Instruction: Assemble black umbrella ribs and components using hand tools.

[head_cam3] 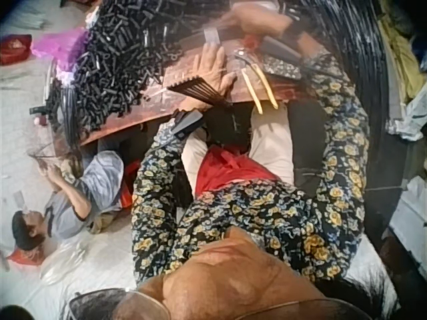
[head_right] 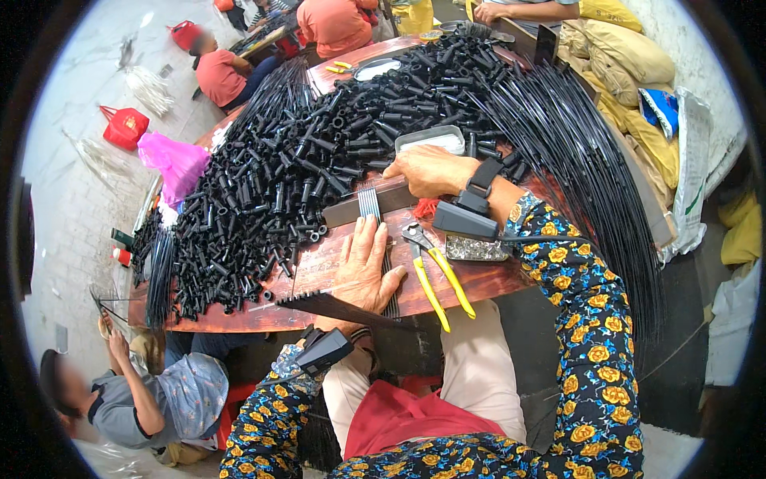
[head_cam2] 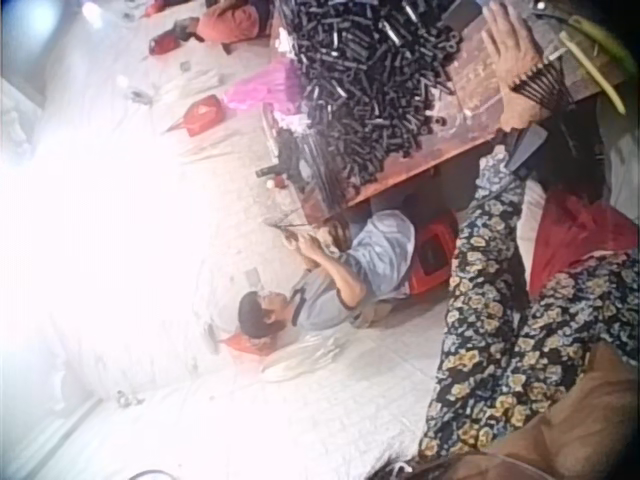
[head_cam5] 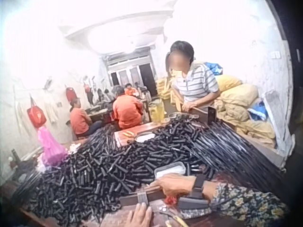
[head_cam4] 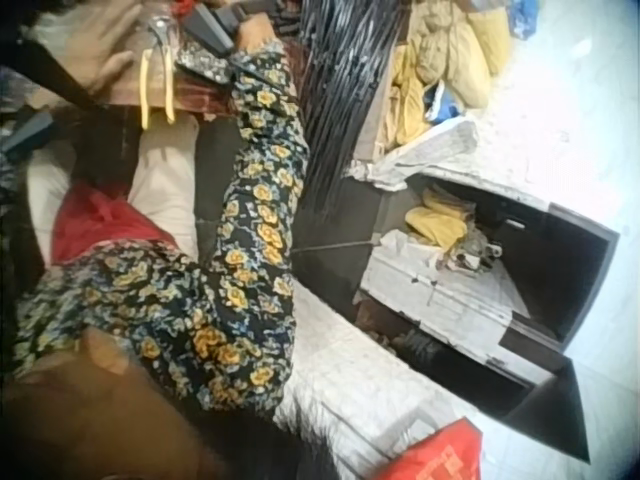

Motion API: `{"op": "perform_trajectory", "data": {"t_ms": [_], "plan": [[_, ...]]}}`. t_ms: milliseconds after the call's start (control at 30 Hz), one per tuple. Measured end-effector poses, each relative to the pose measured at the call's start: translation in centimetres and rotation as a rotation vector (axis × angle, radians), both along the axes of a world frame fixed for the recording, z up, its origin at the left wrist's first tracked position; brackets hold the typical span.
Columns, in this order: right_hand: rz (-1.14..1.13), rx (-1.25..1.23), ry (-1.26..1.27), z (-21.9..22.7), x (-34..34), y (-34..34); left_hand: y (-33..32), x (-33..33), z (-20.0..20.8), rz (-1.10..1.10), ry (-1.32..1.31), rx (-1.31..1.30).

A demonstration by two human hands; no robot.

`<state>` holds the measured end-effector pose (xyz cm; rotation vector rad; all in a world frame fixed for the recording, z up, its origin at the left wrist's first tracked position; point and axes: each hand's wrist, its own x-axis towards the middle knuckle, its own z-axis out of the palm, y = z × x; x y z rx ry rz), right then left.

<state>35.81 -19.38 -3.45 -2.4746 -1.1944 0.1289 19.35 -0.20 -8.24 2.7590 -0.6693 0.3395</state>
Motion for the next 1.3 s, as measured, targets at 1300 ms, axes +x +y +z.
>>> {"op": "perform_trajectory", "data": {"t_ms": [1300], "plan": [[0.112,0.041,-0.352,0.2,0.8,0.6,-0.2,-0.4,0.9,0.000,0.033,-0.014]]}}
